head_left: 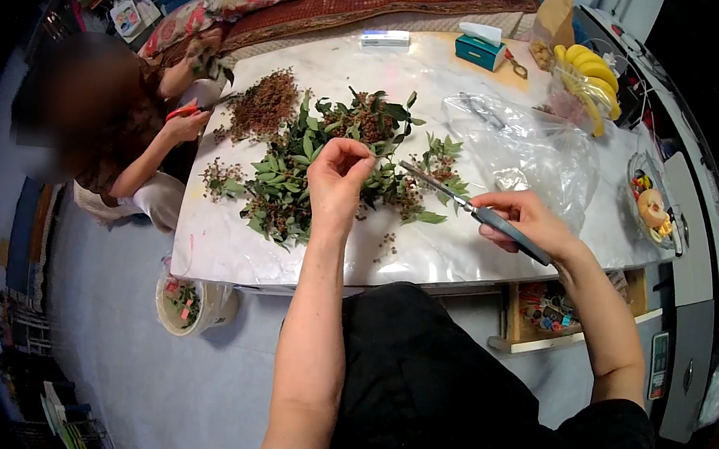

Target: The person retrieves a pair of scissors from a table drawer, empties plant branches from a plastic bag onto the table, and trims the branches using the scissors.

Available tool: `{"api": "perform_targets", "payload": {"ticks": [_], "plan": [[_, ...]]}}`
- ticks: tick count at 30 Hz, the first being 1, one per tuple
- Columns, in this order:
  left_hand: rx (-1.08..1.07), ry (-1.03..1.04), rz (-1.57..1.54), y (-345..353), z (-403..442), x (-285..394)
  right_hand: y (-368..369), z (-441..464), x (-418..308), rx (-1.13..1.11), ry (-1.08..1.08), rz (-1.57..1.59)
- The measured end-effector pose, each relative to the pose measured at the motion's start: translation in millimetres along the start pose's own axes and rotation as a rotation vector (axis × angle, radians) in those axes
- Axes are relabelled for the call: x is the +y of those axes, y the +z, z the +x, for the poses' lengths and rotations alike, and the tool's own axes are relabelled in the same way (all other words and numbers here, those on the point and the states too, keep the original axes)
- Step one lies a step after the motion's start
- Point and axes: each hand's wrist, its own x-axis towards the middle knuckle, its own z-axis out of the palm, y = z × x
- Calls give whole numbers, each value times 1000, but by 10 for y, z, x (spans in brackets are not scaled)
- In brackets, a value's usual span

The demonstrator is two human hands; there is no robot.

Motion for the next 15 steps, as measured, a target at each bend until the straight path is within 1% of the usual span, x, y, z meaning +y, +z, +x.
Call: {"api": "perform_targets", "payload": {"ticks": [15], "plan": [[-79, -3, -4, 13, 3, -25, -21, 92, -88, -8, 40, -57]]}}
